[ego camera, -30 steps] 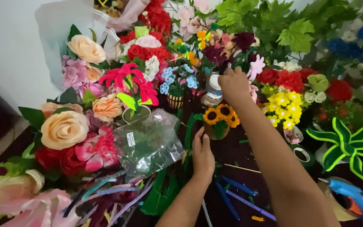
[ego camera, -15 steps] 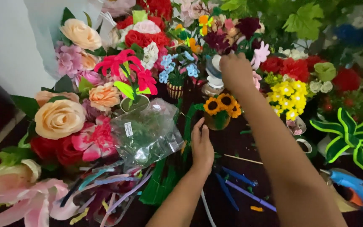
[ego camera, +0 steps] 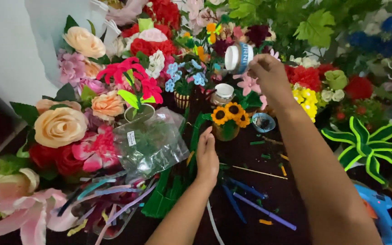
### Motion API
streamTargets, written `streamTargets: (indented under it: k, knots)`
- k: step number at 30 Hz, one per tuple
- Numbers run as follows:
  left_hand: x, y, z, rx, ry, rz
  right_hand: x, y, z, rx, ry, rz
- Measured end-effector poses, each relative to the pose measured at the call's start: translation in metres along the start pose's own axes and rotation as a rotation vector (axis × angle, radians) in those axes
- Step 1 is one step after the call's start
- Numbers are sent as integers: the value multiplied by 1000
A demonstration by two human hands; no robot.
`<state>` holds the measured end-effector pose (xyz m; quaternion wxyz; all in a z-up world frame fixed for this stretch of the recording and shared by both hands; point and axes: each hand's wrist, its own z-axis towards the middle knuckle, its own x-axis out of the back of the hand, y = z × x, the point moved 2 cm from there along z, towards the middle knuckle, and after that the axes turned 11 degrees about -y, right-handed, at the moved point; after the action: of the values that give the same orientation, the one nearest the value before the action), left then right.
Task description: Wrapping the base of a small artificial sunflower pot with white tape and adjusting the flower arrangement.
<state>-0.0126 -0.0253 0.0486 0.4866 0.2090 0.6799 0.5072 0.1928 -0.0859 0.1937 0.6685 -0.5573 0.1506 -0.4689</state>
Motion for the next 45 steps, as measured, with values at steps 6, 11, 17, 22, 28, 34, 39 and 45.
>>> streamTargets:
  k: [6, 11, 17, 22, 28, 34, 39, 45]
  knots:
    - [-2, 3, 8, -10, -105, 9, 31, -61, -67, 110, -198, -213]
    - [-13, 31, -11, -98, -400, -132, 22, -82, -143, -20, -430, -413]
    - [-4, 28, -6, -105, -581, -178, 11, -53, -189, 59, -343, -337]
    - [-1, 57, -18, -251, -694, -342, 40, 24, -216, 34, -182, -643]
    - [14, 77, -71, -195, -498, -495, 10, 92, -252, -160, -348, -872]
    - [42, 94, -151, -255, -523, -229, -30, 42, -240, -51, -478, -701]
    - [48, 99, -189, 245, -741, 411, -82, 26, -210, 48, -552, -441]
    - [53, 100, -184, 227, -771, 720, -128, 20, -182, 386, -527, -481]
